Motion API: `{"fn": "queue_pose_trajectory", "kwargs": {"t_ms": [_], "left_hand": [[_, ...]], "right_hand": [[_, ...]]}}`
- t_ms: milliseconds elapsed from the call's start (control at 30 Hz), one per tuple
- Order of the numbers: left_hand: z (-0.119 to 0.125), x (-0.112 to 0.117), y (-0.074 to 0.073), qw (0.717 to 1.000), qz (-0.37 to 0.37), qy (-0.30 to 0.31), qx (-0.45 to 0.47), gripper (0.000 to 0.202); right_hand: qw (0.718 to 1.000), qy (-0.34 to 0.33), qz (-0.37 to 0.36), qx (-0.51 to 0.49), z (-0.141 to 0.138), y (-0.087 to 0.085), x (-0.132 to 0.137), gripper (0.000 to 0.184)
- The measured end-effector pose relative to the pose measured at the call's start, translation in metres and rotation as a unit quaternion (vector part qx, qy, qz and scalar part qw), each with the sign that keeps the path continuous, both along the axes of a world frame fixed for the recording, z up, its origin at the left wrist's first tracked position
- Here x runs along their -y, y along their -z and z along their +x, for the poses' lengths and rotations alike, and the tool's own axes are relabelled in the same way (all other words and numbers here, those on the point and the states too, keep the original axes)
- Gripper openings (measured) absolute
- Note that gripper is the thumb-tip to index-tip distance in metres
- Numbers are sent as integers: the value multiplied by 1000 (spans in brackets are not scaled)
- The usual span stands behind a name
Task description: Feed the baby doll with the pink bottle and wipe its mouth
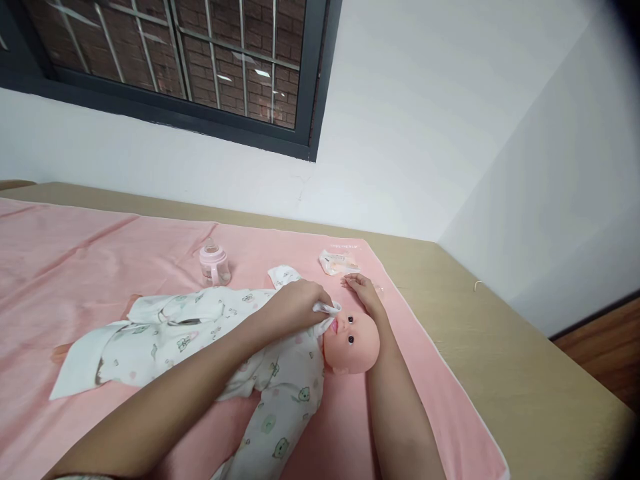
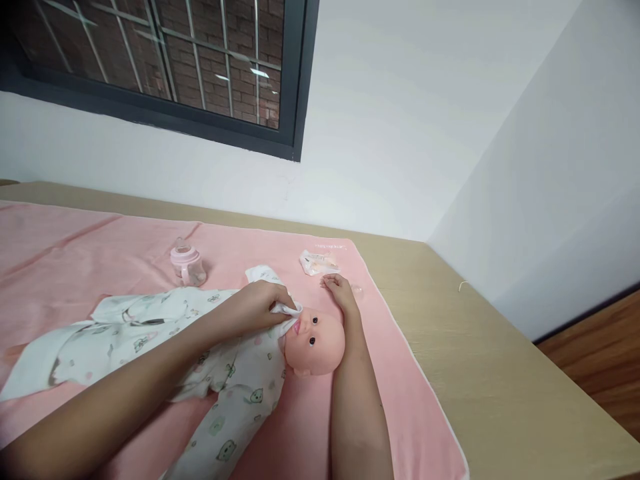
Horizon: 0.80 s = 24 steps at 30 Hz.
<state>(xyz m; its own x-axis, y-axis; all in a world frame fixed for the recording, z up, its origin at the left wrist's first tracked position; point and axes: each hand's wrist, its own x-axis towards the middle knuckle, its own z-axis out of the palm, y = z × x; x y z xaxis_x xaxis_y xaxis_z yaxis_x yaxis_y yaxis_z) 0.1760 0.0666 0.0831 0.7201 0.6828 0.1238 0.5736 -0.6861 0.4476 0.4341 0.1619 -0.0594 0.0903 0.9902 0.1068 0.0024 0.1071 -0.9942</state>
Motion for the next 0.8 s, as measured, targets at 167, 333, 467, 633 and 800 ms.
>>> {"fn": "queue_pose_trajectory", "kwargs": {"t_ms": [167, 333, 467, 633, 800], "left_hand": [[-1, -2, 3, 1000, 6, -3, 27, 26], [-1, -7, 9, 999, 8, 5, 43, 36], [-2, -8, 9, 998, -15, 22, 62, 37], [-3, -1, 3, 992, -71, 59, 85, 36], [-3, 2, 3, 992, -80, 61, 76, 38]], "right_hand": [[1000, 0, 2, -1, -1, 0, 0, 30], [1000, 1, 2, -2, -2, -1, 2, 30], [1000, 0, 2, -1, -3, -3, 4, 31], [1000, 4, 2, 0, -3, -2, 3, 30], [1000, 4, 4, 0, -3, -1, 1, 30]]}}
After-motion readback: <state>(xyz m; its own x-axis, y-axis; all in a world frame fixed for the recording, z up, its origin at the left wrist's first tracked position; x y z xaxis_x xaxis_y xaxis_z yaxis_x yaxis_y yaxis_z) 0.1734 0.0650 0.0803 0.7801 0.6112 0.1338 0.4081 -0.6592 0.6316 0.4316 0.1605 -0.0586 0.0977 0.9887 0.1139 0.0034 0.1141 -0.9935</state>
